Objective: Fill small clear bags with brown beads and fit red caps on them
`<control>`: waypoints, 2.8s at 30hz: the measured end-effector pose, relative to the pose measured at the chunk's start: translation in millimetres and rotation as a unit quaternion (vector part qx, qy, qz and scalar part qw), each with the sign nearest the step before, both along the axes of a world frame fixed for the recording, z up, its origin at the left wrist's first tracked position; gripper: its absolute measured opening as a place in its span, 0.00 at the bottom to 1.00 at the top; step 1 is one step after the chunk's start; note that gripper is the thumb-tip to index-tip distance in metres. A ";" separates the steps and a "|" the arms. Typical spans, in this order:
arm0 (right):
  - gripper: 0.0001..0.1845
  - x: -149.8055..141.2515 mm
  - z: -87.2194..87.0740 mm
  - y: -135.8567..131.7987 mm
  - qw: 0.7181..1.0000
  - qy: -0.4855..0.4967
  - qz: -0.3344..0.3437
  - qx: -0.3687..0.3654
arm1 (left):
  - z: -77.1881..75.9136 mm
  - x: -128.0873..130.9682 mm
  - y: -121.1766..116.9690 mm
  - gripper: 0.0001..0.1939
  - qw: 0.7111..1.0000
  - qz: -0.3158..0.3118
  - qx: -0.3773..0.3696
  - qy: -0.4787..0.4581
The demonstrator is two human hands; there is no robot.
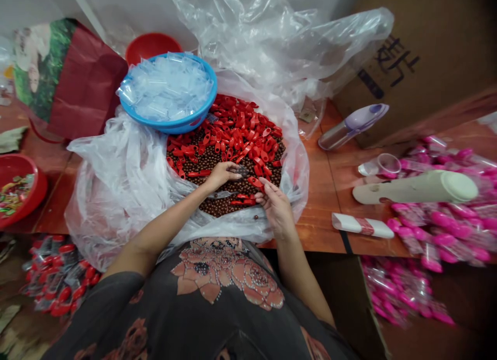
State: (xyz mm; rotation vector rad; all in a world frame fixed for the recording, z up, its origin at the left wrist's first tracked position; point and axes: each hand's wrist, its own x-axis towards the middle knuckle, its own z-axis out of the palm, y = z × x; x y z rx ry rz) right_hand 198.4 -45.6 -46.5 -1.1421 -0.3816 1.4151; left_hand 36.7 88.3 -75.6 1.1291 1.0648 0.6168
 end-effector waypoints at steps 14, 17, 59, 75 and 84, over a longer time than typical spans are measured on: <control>0.13 1.7 0.7 1.9 0.998 0.049 -0.012 -0.025 | 40.4 -19.2 -27.8 0.17 0.980 0.011 -0.167 -0.105; 0.12 -2.7 2.0 3.2 0.999 0.030 0.012 -0.026 | 47.1 -24.7 -36.8 0.16 0.976 0.017 -0.178 -0.123; 0.20 3.9 -2.4 19.4 0.915 -0.393 -0.041 0.079 | 23.9 -38.8 -26.4 0.17 0.995 -0.074 -0.029 0.052; 0.25 -11.0 -15.1 51.5 0.718 -0.672 0.157 0.088 | 36.2 -44.8 -39.8 0.21 0.971 -0.032 -0.168 -0.166; 0.22 -18.8 7.2 46.0 0.927 -0.354 -0.022 0.122 | 36.2 -37.5 -50.5 0.22 0.963 -0.034 -0.195 -0.184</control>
